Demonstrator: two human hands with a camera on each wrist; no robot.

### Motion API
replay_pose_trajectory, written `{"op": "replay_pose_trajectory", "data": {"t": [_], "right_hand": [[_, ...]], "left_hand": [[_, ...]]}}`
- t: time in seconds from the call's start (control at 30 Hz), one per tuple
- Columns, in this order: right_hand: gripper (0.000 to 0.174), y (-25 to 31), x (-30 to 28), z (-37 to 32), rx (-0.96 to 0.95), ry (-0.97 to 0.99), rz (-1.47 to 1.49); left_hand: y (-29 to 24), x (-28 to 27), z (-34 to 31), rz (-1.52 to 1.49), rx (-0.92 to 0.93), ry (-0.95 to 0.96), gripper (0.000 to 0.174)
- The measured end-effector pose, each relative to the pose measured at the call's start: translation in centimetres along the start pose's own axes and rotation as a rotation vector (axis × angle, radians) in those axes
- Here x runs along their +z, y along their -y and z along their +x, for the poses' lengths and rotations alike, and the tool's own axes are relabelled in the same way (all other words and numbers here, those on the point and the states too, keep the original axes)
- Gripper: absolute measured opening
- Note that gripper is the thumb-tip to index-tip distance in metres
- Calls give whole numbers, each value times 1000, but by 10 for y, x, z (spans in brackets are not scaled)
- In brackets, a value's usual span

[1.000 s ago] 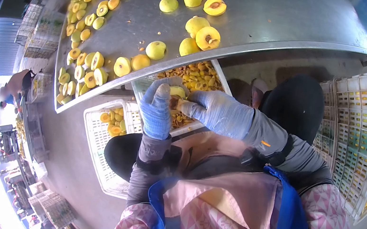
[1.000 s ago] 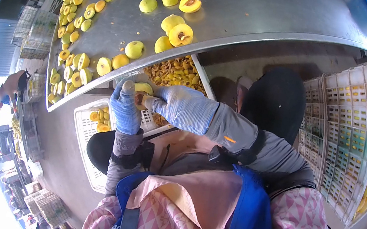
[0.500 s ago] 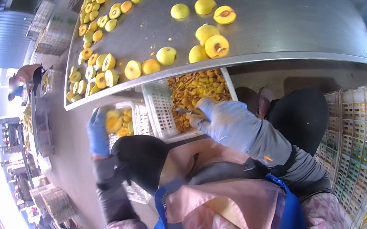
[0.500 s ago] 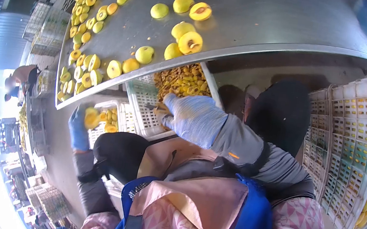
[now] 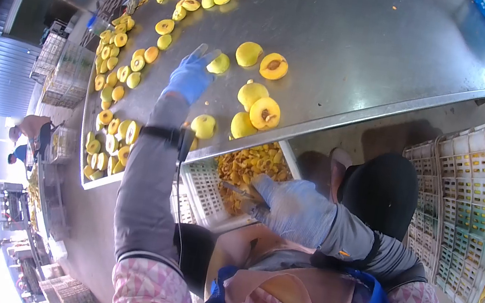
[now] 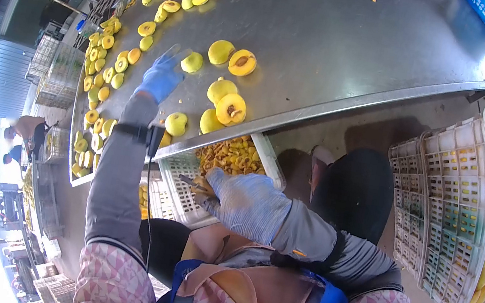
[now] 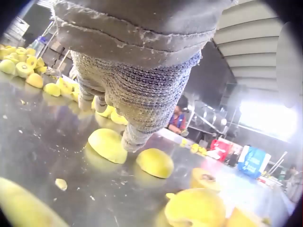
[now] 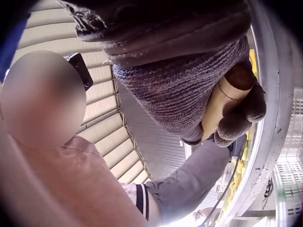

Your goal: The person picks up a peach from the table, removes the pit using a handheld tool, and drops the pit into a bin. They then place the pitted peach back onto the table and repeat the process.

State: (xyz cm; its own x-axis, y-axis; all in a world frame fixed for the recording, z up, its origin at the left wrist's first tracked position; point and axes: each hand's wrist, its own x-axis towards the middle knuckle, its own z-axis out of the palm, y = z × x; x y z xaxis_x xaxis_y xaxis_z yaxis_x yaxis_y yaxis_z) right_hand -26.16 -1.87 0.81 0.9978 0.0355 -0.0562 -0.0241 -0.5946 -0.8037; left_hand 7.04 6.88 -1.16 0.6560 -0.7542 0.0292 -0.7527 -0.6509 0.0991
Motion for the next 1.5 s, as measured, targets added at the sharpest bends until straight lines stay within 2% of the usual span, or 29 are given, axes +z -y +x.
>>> {"op": "replay_pose_trajectory", "data": {"t": [0.07,0.13,0.2,0.23,0.3,0.37,0.43,0.47,0.5,0.57,0.6,0.7,0.87,0.93,1.07,1.13,1.17,1.23,1.37,1.43,1.47,1.5], "right_hand": [[41,-2,-3,2,2,-24,13],[42,-2,-8,2,12,-41,35],[41,1,-12,1,45,-139,75],[41,0,-12,-1,51,-135,85],[39,0,-8,-4,-36,-263,141],[38,-2,-4,0,-71,-290,160],[38,-3,4,4,-107,-307,175],[38,-4,9,6,-117,-341,185],[39,-3,12,7,-126,-375,194],[40,2,15,10,-119,-347,227],[40,3,19,10,-110,-359,167],[40,3,32,13,-160,-400,102],[36,7,40,19,-149,-450,-27],[35,8,42,19,-155,-456,-29],[33,8,47,19,-160,-468,-26],[32,6,47,19,-188,-476,-69],[32,5,46,19,-220,-488,-112],[31,6,42,19,-217,-455,-127],[30,10,35,14,-208,-364,-183],[31,9,35,12,-219,-346,-170],[31,9,35,11,-230,-330,-159],[31,9,36,10,-229,-329,-158]], "left_hand": [[29,39,42,18,65,61,59],[21,43,50,34,129,135,61],[20,41,40,71,0,160,62],[22,41,31,73,-1,172,62],[29,34,3,-968,-220,212,53],[-8,1,-55,-1597,-189,158,50],[-26,1,-102,-1947,-261,163,49],[-37,7,-121,-1959,-440,-22,53],[-59,-1,-139,-1967,-445,-86,58],[-70,5,-165,-2213,-417,16,56],[-92,1,-168,-2081,-672,-225,60],[-115,-4,-186,-2063,-720,-313,59],[-113,-1,-199,-2069,-582,-294,53],[-117,0,-197,-2001,-581,-481,49],[-113,12,-200,-1795,-468,-501,46],[-107,17,-201,-1419,-323,-501,43],[-104,17,-202,-1419,-327,-499,43],[-100,15,-202,-1651,-445,-434,39],[-87,32,-208,-1682,-492,-453,39],[-92,25,-215,-1017,-165,-402,39],[-93,22,-213,-1017,-167,-400,39],[-93,19,-209,-1399,-362,-330,44]]}}
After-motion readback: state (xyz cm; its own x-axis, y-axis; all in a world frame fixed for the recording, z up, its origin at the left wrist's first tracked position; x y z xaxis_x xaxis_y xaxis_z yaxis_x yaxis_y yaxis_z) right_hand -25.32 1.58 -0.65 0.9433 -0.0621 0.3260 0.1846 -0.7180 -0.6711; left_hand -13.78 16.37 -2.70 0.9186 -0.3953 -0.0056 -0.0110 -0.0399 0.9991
